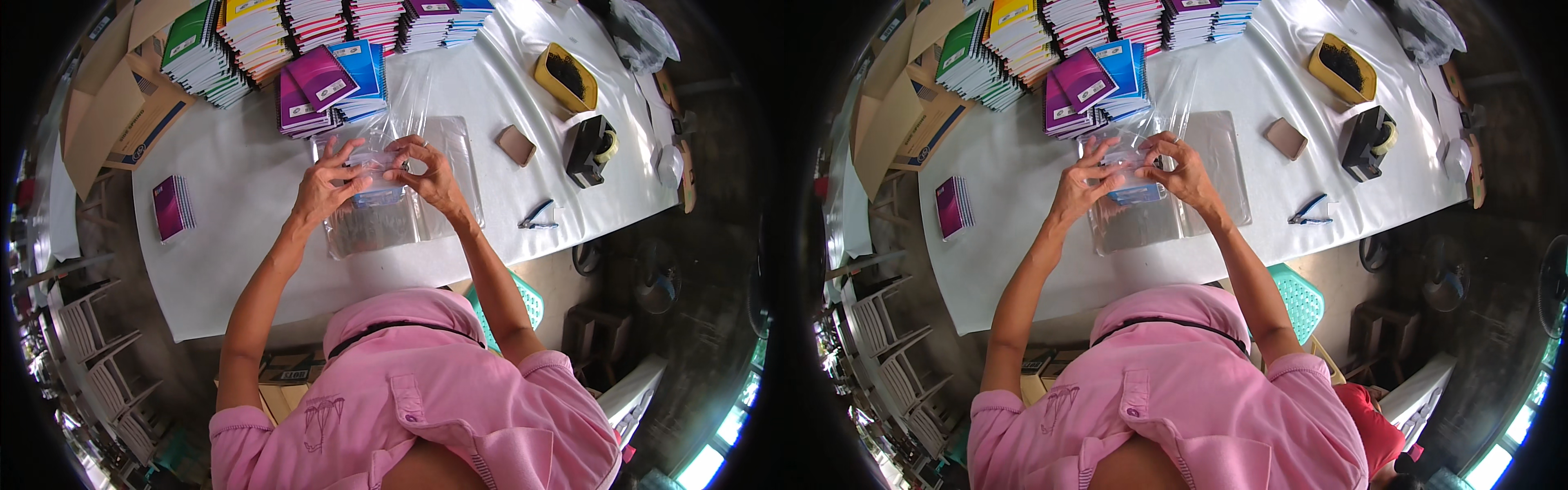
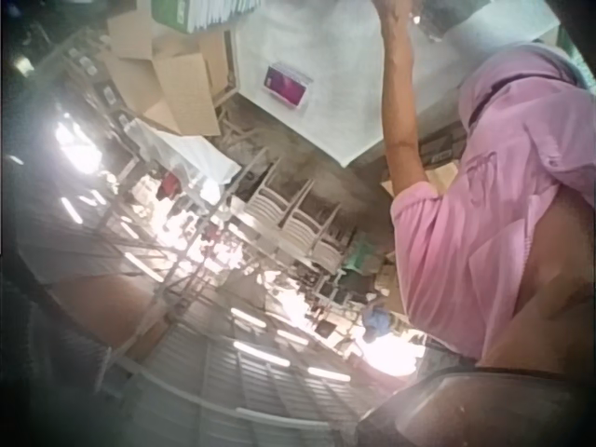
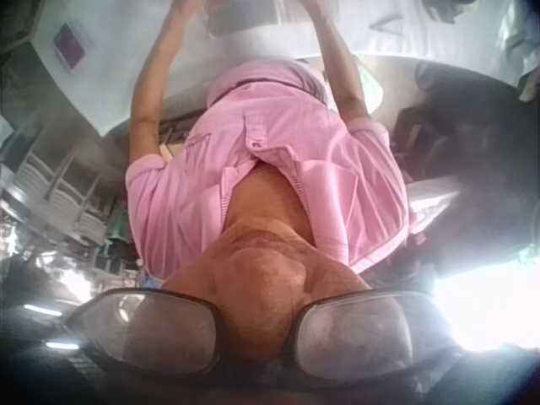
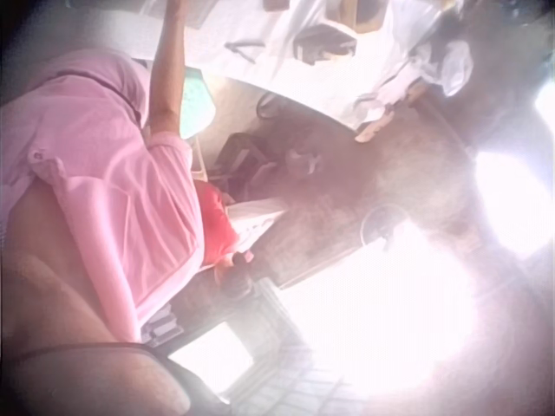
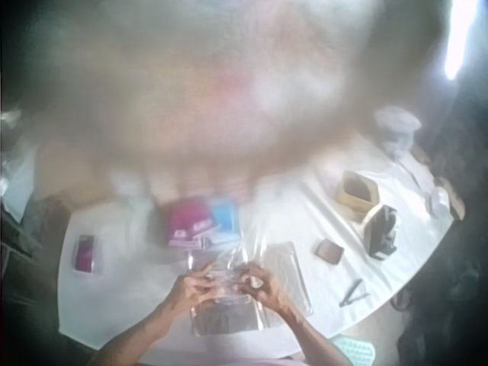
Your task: The person wraps spiral-bound notebooks in clear plastic sleeves. They place a notebook into a sleeve, fold the plastic edges over the cover, and seal the package using a tape dispenser. The person repeats this process for multiple notebooks of different colors, stacking the finished items on the table.
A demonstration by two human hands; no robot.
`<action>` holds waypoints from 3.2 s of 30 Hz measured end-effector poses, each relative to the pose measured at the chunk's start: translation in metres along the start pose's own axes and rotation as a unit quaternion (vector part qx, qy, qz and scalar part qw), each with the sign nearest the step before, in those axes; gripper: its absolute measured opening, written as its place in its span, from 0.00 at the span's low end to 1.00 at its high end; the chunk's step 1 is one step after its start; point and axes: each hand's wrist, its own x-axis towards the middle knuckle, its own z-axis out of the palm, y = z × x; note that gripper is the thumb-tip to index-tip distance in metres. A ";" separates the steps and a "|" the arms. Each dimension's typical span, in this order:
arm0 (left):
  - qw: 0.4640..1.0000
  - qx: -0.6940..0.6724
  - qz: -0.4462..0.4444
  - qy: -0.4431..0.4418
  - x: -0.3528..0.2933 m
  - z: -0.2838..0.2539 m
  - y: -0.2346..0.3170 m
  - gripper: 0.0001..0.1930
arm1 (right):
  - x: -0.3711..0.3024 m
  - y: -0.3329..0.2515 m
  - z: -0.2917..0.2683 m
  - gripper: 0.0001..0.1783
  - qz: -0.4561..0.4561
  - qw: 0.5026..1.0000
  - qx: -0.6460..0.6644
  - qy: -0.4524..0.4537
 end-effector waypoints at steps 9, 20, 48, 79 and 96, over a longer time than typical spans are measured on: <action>0.979 -0.139 0.048 0.144 0.009 0.016 0.010 0.29 | 0.018 -0.002 -0.004 0.19 0.064 0.997 0.023 0.027; 0.912 -0.256 -0.113 -0.299 0.051 -0.034 -0.023 0.18 | 0.023 0.009 -0.004 0.09 0.143 0.966 0.209 -0.055; 0.898 0.360 0.182 -0.177 0.005 -0.025 0.025 0.37 | -0.080 -0.005 0.095 0.16 0.201 0.939 0.081 0.265; 0.922 -0.272 -0.249 -0.116 -0.001 0.016 -0.008 0.21 | -0.042 0.025 0.003 0.20 0.284 0.936 0.180 -0.101; 0.959 -0.256 -0.111 -0.053 -0.031 0.044 0.017 0.21 | -0.004 0.064 -0.062 0.39 0.441 0.808 0.207 -0.330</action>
